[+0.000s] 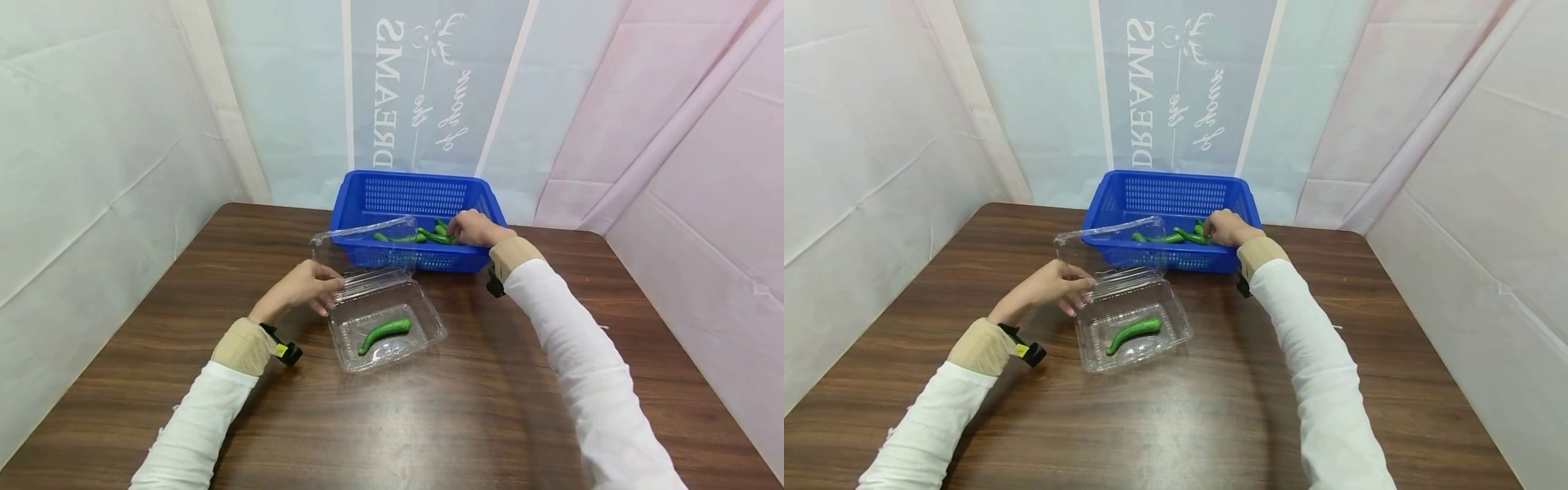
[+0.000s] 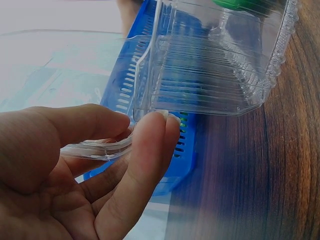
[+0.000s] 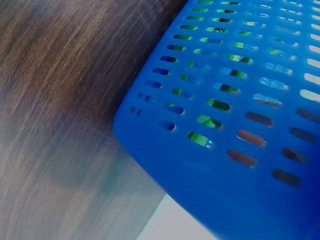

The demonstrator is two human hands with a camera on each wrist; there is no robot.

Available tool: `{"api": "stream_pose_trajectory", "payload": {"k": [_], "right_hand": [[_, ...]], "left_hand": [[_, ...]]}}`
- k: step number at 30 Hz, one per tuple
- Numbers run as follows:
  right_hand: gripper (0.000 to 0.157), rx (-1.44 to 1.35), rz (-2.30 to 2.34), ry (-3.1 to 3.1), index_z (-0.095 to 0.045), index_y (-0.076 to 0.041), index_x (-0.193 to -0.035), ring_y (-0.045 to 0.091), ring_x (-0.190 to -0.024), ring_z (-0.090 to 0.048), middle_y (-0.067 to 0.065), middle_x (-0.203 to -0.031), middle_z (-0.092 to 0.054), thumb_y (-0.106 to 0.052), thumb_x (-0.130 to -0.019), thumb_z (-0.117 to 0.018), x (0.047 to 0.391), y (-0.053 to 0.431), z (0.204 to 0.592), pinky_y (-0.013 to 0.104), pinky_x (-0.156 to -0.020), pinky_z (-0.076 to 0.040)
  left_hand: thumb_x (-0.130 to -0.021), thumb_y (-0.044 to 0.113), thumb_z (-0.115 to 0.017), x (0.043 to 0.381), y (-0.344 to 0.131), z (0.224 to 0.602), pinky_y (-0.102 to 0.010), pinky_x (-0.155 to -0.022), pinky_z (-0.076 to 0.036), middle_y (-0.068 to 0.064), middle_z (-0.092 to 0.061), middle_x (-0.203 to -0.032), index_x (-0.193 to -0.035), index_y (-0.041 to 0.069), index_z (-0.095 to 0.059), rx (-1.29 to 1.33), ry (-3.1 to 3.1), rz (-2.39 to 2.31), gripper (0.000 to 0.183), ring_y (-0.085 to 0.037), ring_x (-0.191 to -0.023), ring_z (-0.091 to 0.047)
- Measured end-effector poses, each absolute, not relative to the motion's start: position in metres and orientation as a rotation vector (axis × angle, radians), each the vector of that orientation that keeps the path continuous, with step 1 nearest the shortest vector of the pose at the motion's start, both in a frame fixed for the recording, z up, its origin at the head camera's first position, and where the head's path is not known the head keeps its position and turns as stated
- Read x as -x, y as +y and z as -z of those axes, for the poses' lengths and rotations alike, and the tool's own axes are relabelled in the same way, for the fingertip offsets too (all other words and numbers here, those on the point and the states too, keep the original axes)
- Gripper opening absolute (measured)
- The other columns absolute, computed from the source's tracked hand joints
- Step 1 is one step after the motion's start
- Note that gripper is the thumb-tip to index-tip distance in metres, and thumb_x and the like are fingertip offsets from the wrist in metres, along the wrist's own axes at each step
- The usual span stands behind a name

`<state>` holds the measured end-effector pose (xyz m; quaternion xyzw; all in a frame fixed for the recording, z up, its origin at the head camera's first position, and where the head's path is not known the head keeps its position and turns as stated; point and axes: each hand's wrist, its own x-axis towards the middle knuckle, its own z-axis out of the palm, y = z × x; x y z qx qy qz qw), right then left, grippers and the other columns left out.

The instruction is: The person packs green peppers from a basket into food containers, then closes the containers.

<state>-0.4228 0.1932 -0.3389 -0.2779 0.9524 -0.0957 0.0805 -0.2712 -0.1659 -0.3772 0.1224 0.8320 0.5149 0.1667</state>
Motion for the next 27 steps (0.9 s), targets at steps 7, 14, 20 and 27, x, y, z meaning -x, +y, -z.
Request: {"api": "stream_pose_trajectory", "payload": {"k": [7, 14, 20, 27], "right_hand": [[0.026, 0.879, 0.319, 2.893, -0.068, 0.007, -0.115, 0.032, -0.098, -0.063, 0.019, -0.102, -0.068, -0.001, -0.090, -0.070, 0.420, 0.195, 0.336, 0.048, -0.085, -0.055], [0.027, 0.917, 0.360, 2.960, -0.067, 0.008, -0.118, 0.035, -0.097, -0.060, 0.021, -0.102, -0.064, -0.001, -0.093, -0.067, 0.413, 0.197, 0.334, 0.050, -0.084, -0.053], [0.030, 0.953, 0.391, 3.026, -0.064, 0.008, -0.124, 0.035, -0.095, -0.057, 0.021, -0.107, -0.056, -0.002, -0.096, -0.063, 0.403, 0.199, 0.325, 0.049, -0.079, -0.052], [0.028, 1.029, 0.478, 3.058, -0.065, 0.008, -0.120, 0.036, -0.098, -0.060, 0.023, -0.115, -0.059, 0.003, -0.093, -0.064, 0.394, 0.199, 0.312, 0.050, -0.080, -0.054]], "left_hand": [[-0.101, 0.010, -0.058, 0.270, -0.165, 0.375, -0.038, -0.056, -0.063, -0.020, -0.068, -0.083, -0.119, -0.016, -0.061, -0.343, 2.372, -1.478, 0.032, -0.020, -0.064, -0.068], [-0.100, 0.010, -0.058, 0.270, -0.165, 0.376, -0.043, -0.058, -0.063, -0.021, -0.068, -0.083, -0.120, -0.017, -0.060, -0.357, 2.373, -1.463, 0.033, -0.020, -0.063, -0.068], [-0.101, 0.010, -0.058, 0.269, -0.164, 0.375, -0.044, -0.059, -0.063, -0.020, -0.068, -0.083, -0.120, -0.016, -0.061, -0.350, 2.382, -1.459, 0.033, -0.019, -0.063, -0.067], [-0.101, 0.011, -0.058, 0.269, -0.164, 0.375, -0.041, -0.057, -0.063, -0.020, -0.069, -0.084, -0.120, -0.016, -0.060, -0.346, 2.372, -1.480, 0.033, -0.019, -0.064, -0.068]]}}
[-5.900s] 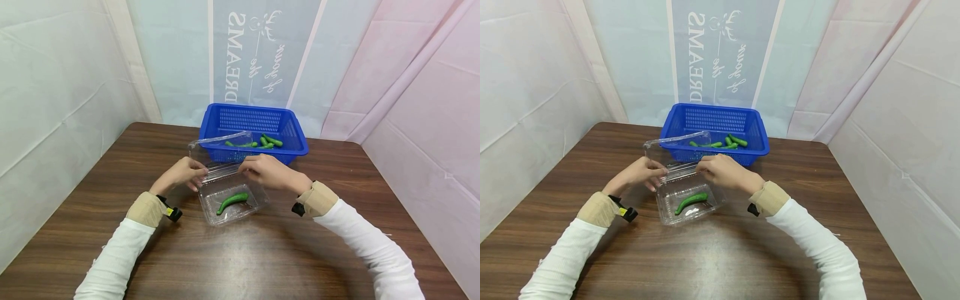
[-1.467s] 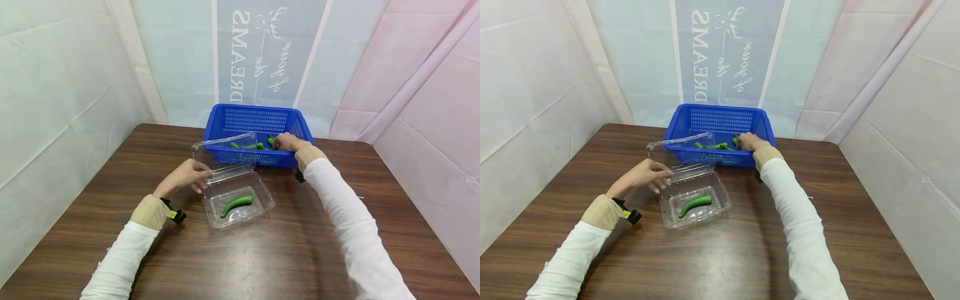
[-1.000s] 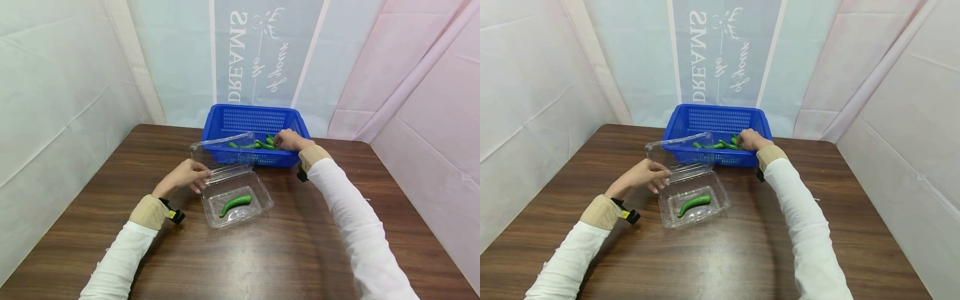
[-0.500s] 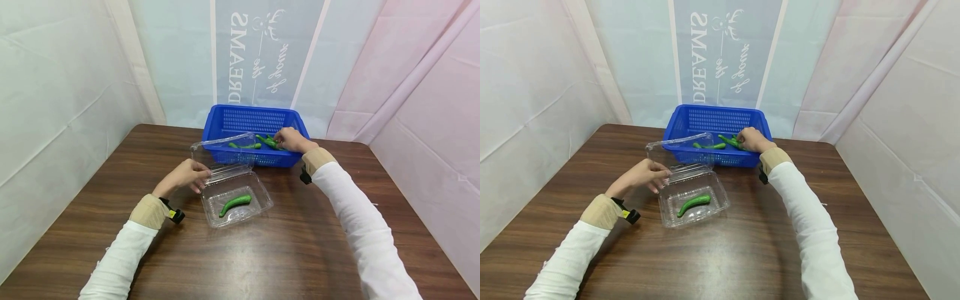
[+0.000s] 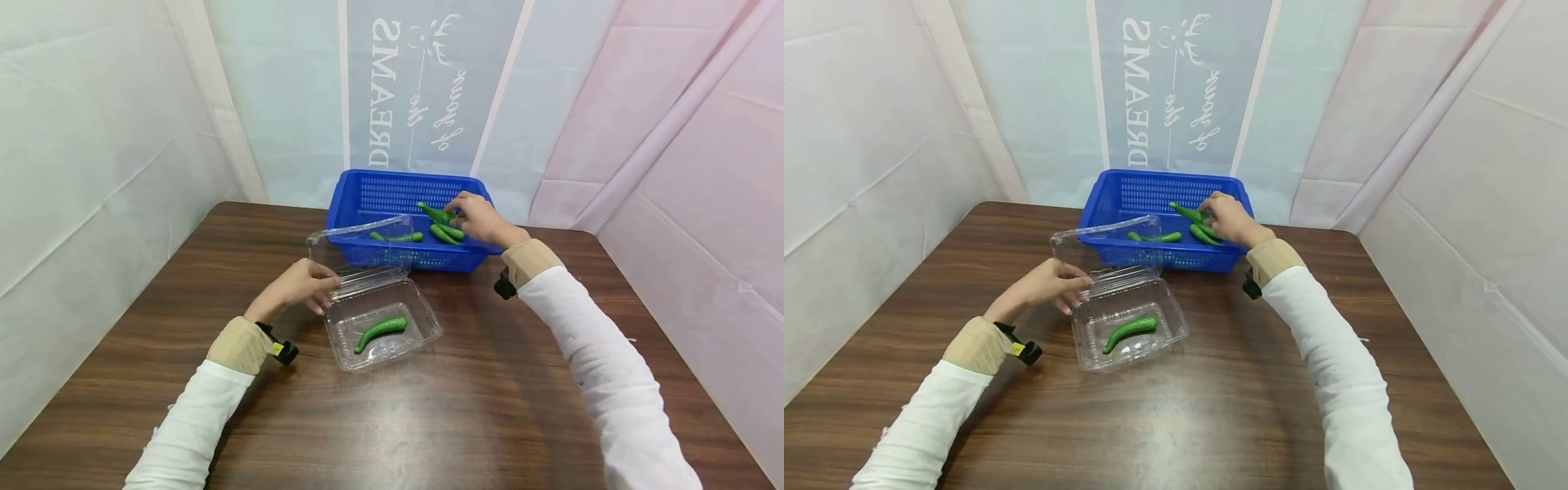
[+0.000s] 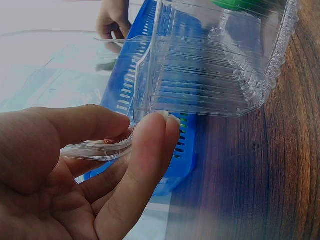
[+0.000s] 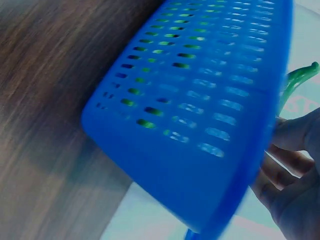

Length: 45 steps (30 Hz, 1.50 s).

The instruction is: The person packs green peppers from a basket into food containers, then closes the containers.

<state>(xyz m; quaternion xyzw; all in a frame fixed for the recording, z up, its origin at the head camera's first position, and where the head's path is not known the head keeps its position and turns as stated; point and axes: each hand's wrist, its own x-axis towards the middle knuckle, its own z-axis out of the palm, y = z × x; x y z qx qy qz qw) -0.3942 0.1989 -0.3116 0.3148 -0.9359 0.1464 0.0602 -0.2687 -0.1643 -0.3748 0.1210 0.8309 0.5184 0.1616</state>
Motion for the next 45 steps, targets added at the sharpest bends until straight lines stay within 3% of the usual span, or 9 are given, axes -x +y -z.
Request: {"api": "stream_pose_trajectory", "payload": {"k": [11, 17, 23, 45], "right_hand": [[0.029, -1.009, -0.593, -2.743, -0.061, 0.007, -0.123, 0.036, -0.105, -0.060, 0.022, -0.117, -0.063, 0.007, -0.093, -0.063, 0.369, 0.190, 0.284, 0.049, -0.090, -0.054], [0.034, -1.164, -0.575, -2.599, -0.061, 0.003, -0.127, 0.032, -0.103, -0.061, 0.018, -0.120, -0.062, 0.007, -0.094, -0.062, 0.350, 0.182, 0.278, 0.044, -0.085, -0.056], [0.032, -1.254, -0.550, -2.544, -0.065, -0.002, -0.125, 0.027, -0.101, -0.062, 0.013, -0.115, -0.063, 0.004, -0.093, -0.066, 0.331, 0.172, 0.278, 0.040, -0.074, -0.054], [0.028, -1.576, -0.409, -2.479, -0.069, -0.007, -0.111, 0.018, -0.095, -0.060, 0.005, -0.105, -0.064, -0.001, -0.084, -0.078, 0.292, 0.142, 0.303, 0.034, -0.079, -0.054]], "left_hand": [[-0.101, 0.011, -0.058, 0.268, -0.166, 0.376, -0.041, -0.058, -0.063, -0.018, -0.069, -0.083, -0.120, -0.016, -0.061, -0.333, 2.370, -1.488, 0.033, -0.019, -0.064, -0.068], [-0.101, 0.011, -0.058, 0.269, -0.167, 0.376, -0.042, -0.058, -0.063, -0.017, -0.069, -0.083, -0.119, -0.016, -0.061, -0.329, 2.375, -1.489, 0.033, -0.019, -0.064, -0.068], [-0.101, 0.010, -0.058, 0.269, -0.167, 0.375, -0.041, -0.057, -0.063, -0.018, -0.069, -0.083, -0.119, -0.017, -0.061, -0.340, 2.368, -1.494, 0.033, -0.020, -0.064, -0.068], [-0.101, 0.010, -0.058, 0.271, -0.165, 0.376, -0.044, -0.060, -0.063, -0.018, -0.068, -0.083, -0.118, -0.016, -0.061, -0.354, 2.359, -1.481, 0.032, -0.019, -0.064, -0.067]]}}
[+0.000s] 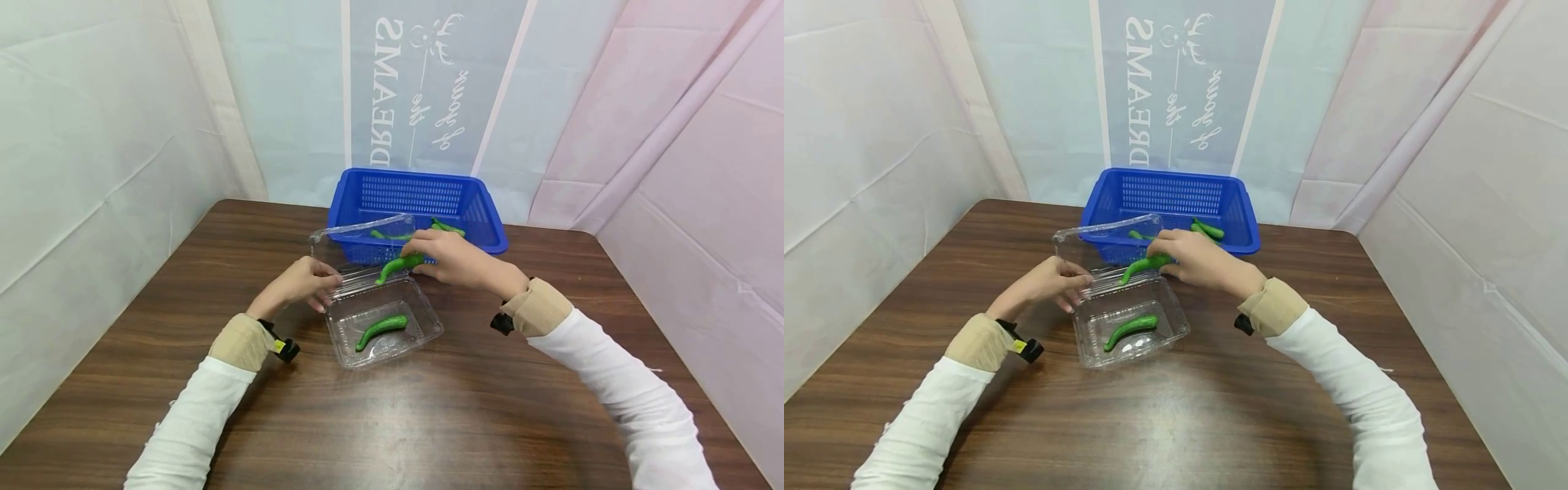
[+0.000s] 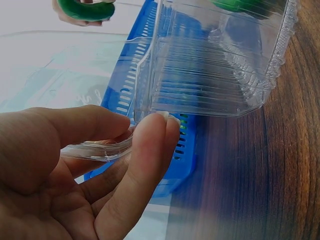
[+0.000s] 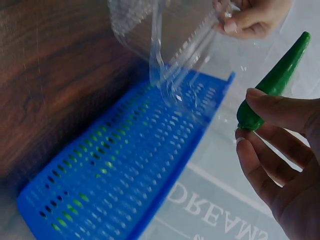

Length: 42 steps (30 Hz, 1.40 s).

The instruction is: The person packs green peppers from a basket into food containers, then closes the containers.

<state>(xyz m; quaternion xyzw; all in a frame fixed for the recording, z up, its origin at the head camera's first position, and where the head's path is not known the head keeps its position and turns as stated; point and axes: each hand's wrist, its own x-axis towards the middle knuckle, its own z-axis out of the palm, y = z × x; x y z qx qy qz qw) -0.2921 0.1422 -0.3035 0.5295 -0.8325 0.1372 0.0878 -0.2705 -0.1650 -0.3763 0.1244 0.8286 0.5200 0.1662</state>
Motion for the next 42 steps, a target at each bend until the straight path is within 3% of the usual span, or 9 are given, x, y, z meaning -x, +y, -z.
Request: {"api": "stream_pose_trajectory", "payload": {"k": [10, 21, 36, 42], "right_hand": [[0.028, -1.656, -0.430, -2.588, -0.069, -0.009, -0.114, 0.014, -0.095, -0.062, 0.001, -0.105, -0.062, -0.006, -0.087, -0.077, 0.282, 0.133, 0.330, 0.028, -0.080, -0.056], [0.026, -1.736, -0.347, -2.559, -0.071, -0.008, -0.111, 0.016, -0.093, -0.062, 0.002, -0.102, -0.064, -0.005, -0.086, -0.077, 0.283, 0.125, 0.354, 0.031, -0.083, -0.057], [0.031, -1.760, -0.233, -2.581, -0.068, -0.009, -0.116, 0.017, -0.100, -0.064, 0.002, -0.110, -0.067, -0.009, -0.087, -0.077, 0.286, 0.115, 0.369, 0.033, -0.087, -0.056], [0.029, -1.738, -0.197, -2.607, -0.068, -0.009, -0.114, 0.017, -0.097, -0.064, 0.003, -0.108, -0.067, -0.012, -0.087, -0.078, 0.286, 0.112, 0.371, 0.034, -0.084, -0.057]], "left_hand": [[-0.101, 0.009, -0.058, 0.270, -0.166, 0.374, -0.042, -0.058, -0.063, -0.020, -0.068, -0.084, -0.119, -0.017, -0.061, -0.356, 2.372, -1.460, 0.032, -0.019, -0.063, -0.067], [-0.101, 0.009, -0.058, 0.270, -0.164, 0.375, -0.034, -0.053, -0.062, -0.020, -0.068, -0.084, -0.119, -0.017, -0.060, -0.347, 2.367, -1.473, 0.032, -0.018, -0.062, -0.067], [-0.101, 0.008, -0.057, 0.269, -0.166, 0.374, -0.040, -0.057, -0.063, -0.020, -0.068, -0.086, -0.120, -0.017, -0.059, -0.367, 2.366, -1.466, 0.032, -0.019, -0.064, -0.067], [-0.101, 0.009, -0.057, 0.269, -0.165, 0.373, -0.038, -0.056, -0.063, -0.020, -0.068, -0.085, -0.120, -0.017, -0.059, -0.361, 2.363, -1.470, 0.032, -0.019, -0.064, -0.067]]}}
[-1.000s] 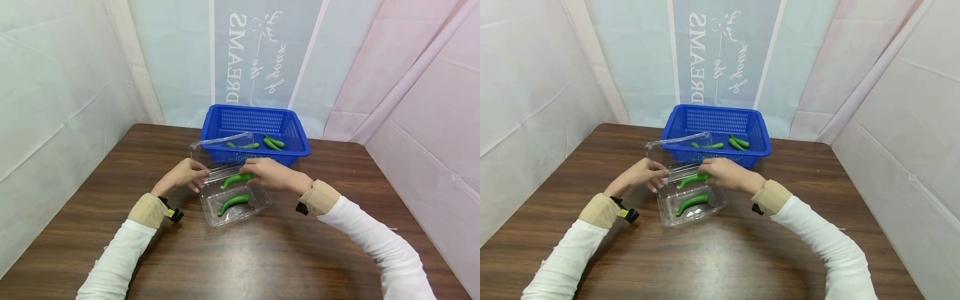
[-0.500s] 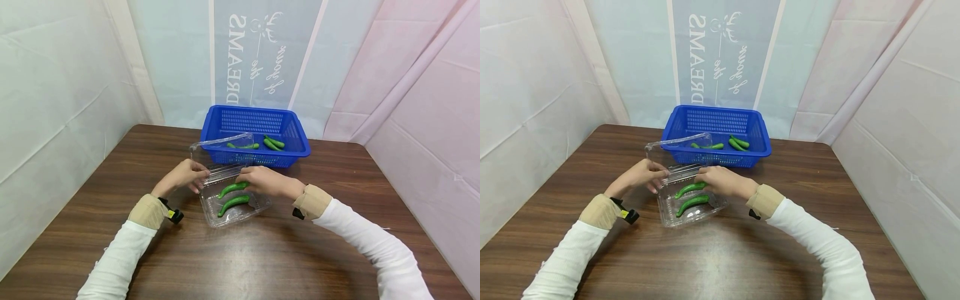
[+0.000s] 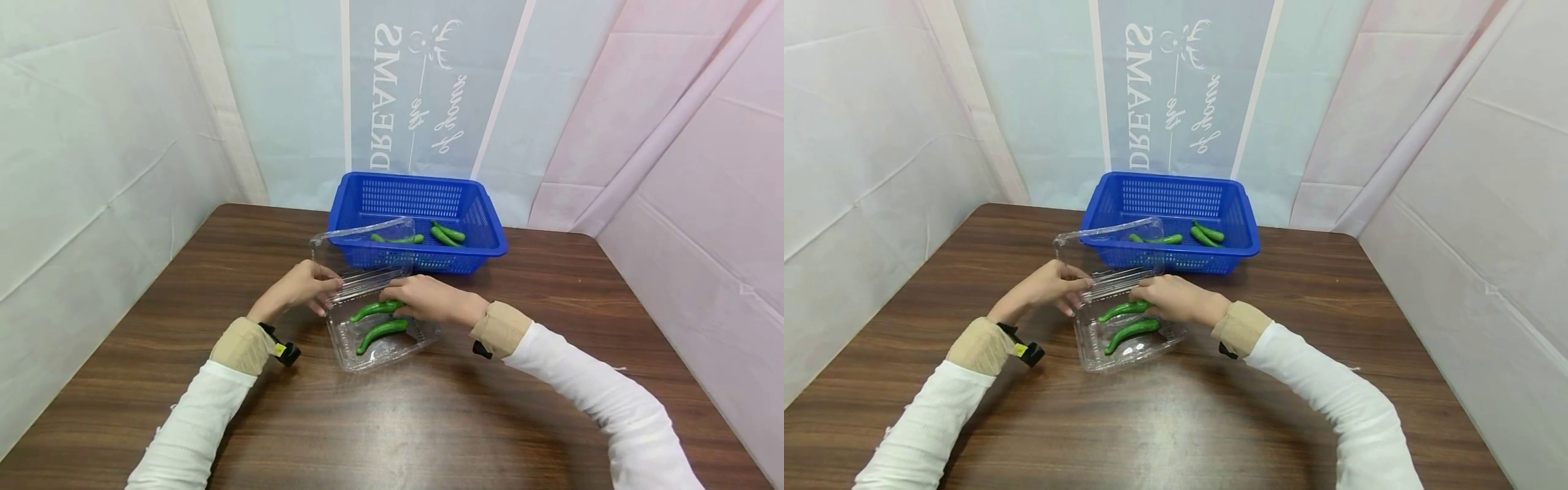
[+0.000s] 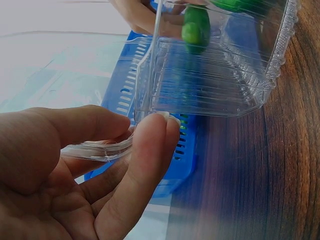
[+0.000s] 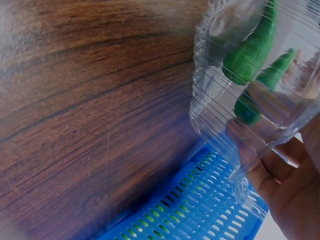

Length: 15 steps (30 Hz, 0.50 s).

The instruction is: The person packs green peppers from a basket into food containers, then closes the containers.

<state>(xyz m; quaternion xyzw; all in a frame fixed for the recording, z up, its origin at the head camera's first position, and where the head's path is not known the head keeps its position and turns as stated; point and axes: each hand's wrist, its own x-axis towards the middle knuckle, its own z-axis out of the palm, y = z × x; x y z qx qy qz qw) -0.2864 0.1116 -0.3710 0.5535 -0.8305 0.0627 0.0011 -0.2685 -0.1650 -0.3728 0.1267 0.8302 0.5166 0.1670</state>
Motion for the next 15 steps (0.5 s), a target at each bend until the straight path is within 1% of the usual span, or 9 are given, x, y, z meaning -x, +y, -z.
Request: {"api": "stream_pose_trajectory", "payload": {"k": [9, 15], "right_hand": [[0.025, -1.785, -0.151, -2.582, -0.068, -0.010, -0.110, 0.017, -0.089, -0.065, 0.001, -0.102, -0.068, -0.011, -0.086, -0.078, 0.2876, 0.1087, 0.3743, 0.032, -0.078, -0.057], [0.025, -1.797, -0.143, -2.605, -0.068, -0.010, -0.109, 0.016, -0.087, -0.065, 0.001, -0.101, -0.068, -0.010, -0.087, -0.078, 0.2879, 0.1067, 0.3750, 0.030, -0.075, -0.058]], "left_hand": [[-0.101, 0.010, -0.057, 0.2699, -0.1663, 0.3748, -0.036, -0.055, -0.062, -0.021, -0.067, -0.084, -0.119, -0.018, -0.060, -0.361, 2.357, -1.477, 0.033, -0.021, -0.065, -0.068], [-0.101, 0.009, -0.057, 0.2702, -0.1660, 0.3752, -0.036, -0.054, -0.062, -0.021, -0.067, -0.083, -0.119, -0.017, -0.060, -0.360, 2.360, -1.476, 0.032, -0.022, -0.065, -0.068]]}}
